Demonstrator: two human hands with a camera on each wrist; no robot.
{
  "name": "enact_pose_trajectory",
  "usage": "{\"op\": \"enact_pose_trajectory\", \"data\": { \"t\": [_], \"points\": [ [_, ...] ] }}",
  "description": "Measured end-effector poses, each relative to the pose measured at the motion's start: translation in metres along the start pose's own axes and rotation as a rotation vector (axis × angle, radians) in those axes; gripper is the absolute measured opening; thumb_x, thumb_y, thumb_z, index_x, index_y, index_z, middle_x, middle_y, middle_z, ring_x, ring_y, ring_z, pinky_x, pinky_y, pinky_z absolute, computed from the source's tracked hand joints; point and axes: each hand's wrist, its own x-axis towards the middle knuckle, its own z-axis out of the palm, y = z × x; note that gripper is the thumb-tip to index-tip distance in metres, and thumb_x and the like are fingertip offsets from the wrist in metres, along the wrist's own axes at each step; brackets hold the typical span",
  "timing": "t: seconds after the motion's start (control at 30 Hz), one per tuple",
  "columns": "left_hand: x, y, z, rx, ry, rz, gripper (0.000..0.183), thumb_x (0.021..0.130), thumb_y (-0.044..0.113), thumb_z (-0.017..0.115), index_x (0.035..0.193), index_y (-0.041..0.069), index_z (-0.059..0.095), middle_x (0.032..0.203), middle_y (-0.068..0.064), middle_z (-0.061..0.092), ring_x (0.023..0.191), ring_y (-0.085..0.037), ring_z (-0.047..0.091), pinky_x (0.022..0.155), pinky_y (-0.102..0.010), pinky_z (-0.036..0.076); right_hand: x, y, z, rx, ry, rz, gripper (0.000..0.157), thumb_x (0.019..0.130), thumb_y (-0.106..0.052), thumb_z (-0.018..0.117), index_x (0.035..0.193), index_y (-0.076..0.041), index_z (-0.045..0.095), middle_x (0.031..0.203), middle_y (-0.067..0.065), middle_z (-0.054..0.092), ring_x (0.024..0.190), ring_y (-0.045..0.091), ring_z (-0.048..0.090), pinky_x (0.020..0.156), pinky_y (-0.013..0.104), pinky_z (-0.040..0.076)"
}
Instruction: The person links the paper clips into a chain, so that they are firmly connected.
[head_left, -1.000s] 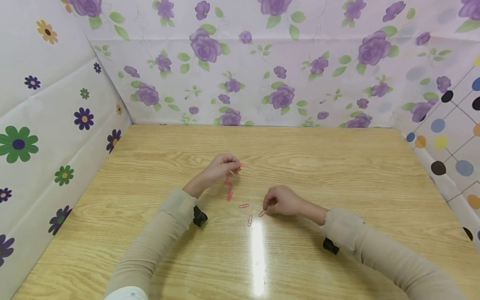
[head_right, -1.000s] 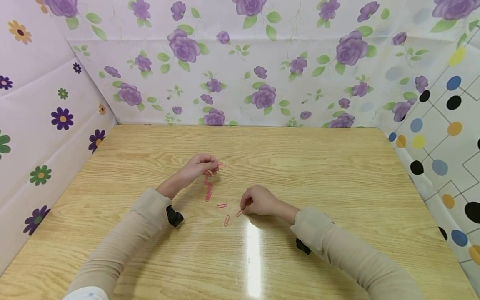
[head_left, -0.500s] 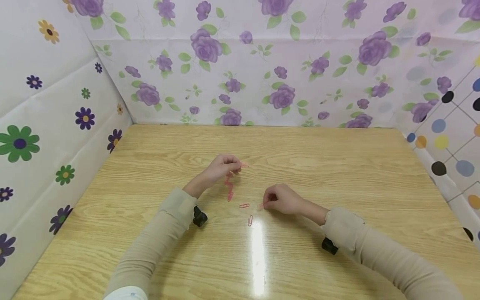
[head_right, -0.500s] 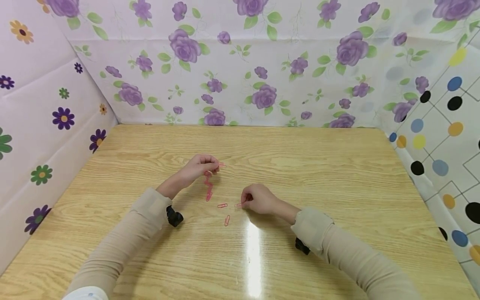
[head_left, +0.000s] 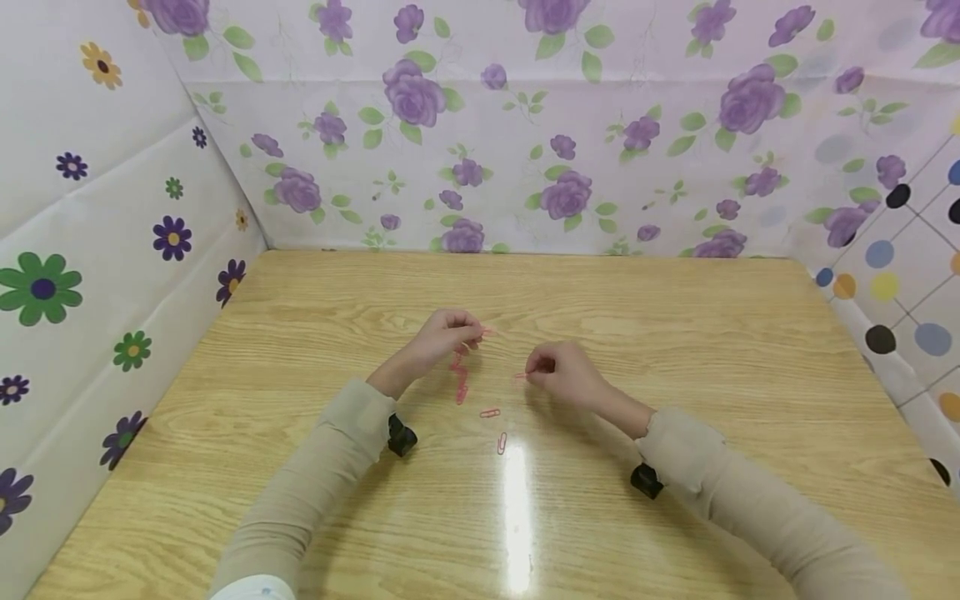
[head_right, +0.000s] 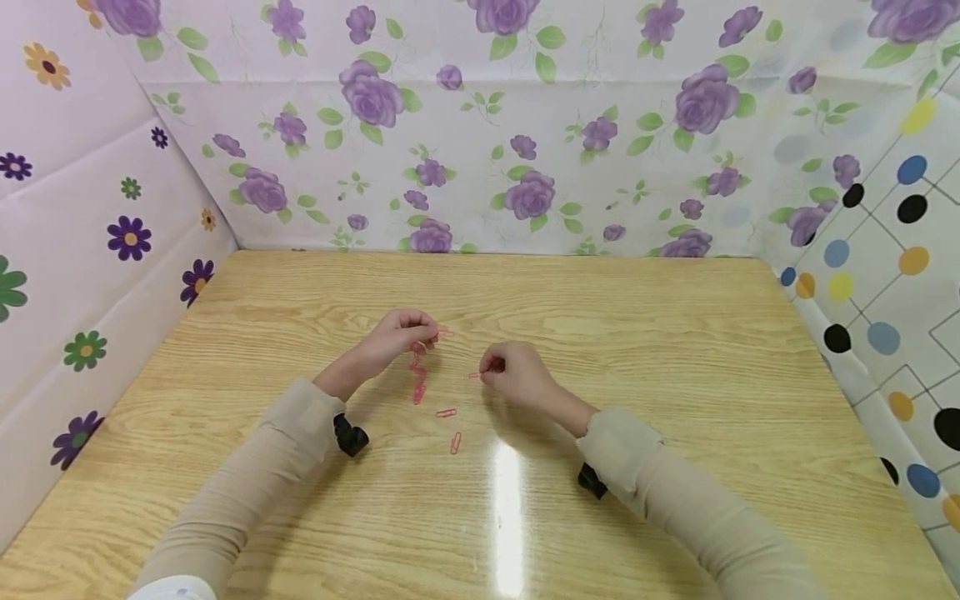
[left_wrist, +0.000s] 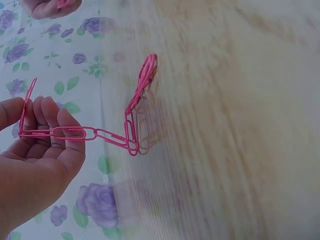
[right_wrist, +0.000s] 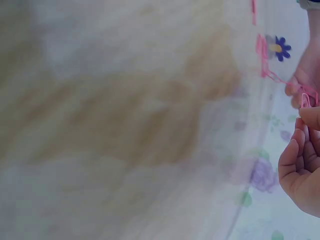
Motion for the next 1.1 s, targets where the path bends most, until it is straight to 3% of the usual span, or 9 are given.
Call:
{"op": "enact_pose_trajectory", "data": {
  "t": [0.13,0.33,0.53,0.77,0.9,1.1],
  "points": [
    [0.000,0.000,0.001,-0.009,0.022,-0.019,0.027,0.093,0.011,0.051,0.100,-0.015,0.054,0.083,-0.006,0.057,0.077,-0.016,0.055,0.078,-0.044,0.046,0.010,-0.002,-0.002,0.011,0.061,0.017,0.007,0.081,0.001,0.063,0.076,-0.004,0.065,0.070,0.003,0.061,0.060,0.012,0.050,0.054,0.024,0.043],
    [0.001,0.003,0.003,-0.037,0.015,-0.025,0.018,0.093,0.009,0.051,0.094,-0.008,0.057,0.086,-0.014,0.058,0.078,-0.020,0.056,0.071,-0.034,0.048,0.022,-0.003,-0.001,0.021,0.112,0.037,0.003,0.082,-0.001,0.063,0.081,0.000,0.066,0.075,0.006,0.063,0.064,0.014,0.053,0.058,0.026,0.045],
    [0.001,0.005,0.007,-0.034,0.011,-0.042,0.024,0.093,0.008,0.050,0.099,-0.014,0.055,0.087,-0.016,0.057,0.077,-0.019,0.055,0.071,-0.035,0.048,0.031,-0.001,0.004,0.046,0.168,0.074,0.004,0.083,-0.002,0.064,0.083,0.000,0.067,0.077,0.006,0.064,0.065,0.015,0.056,0.059,0.027,0.047],
    [0.002,0.005,0.009,-0.028,0.006,-0.049,0.027,0.093,0.009,0.049,0.100,-0.016,0.053,0.091,-0.024,0.056,0.076,-0.017,0.055,0.072,-0.034,0.048,0.036,-0.006,0.009,0.030,0.215,0.035,0.004,0.081,-0.003,0.065,0.080,0.001,0.067,0.075,0.008,0.065,0.064,0.016,0.056,0.058,0.027,0.046],
    [0.002,0.006,0.009,-0.030,-0.005,-0.048,0.028,0.093,0.009,0.049,0.101,-0.018,0.053,0.086,-0.019,0.057,0.075,-0.017,0.055,0.072,-0.033,0.048,0.037,-0.007,0.011,0.008,0.239,0.007,0.004,0.080,-0.002,0.066,0.076,0.000,0.067,0.073,0.007,0.065,0.061,0.014,0.055,0.057,0.025,0.045],
    [0.001,0.005,0.009,-0.031,0.000,-0.066,0.024,0.093,0.008,0.048,0.096,-0.015,0.054,0.085,-0.018,0.057,0.084,-0.034,0.055,0.076,-0.041,0.047,0.038,-0.007,0.013,-0.022,0.285,-0.030,0.005,0.079,0.001,0.066,0.075,-0.003,0.067,0.072,0.006,0.065,0.060,0.014,0.054,0.056,0.025,0.044]
  ]
}}
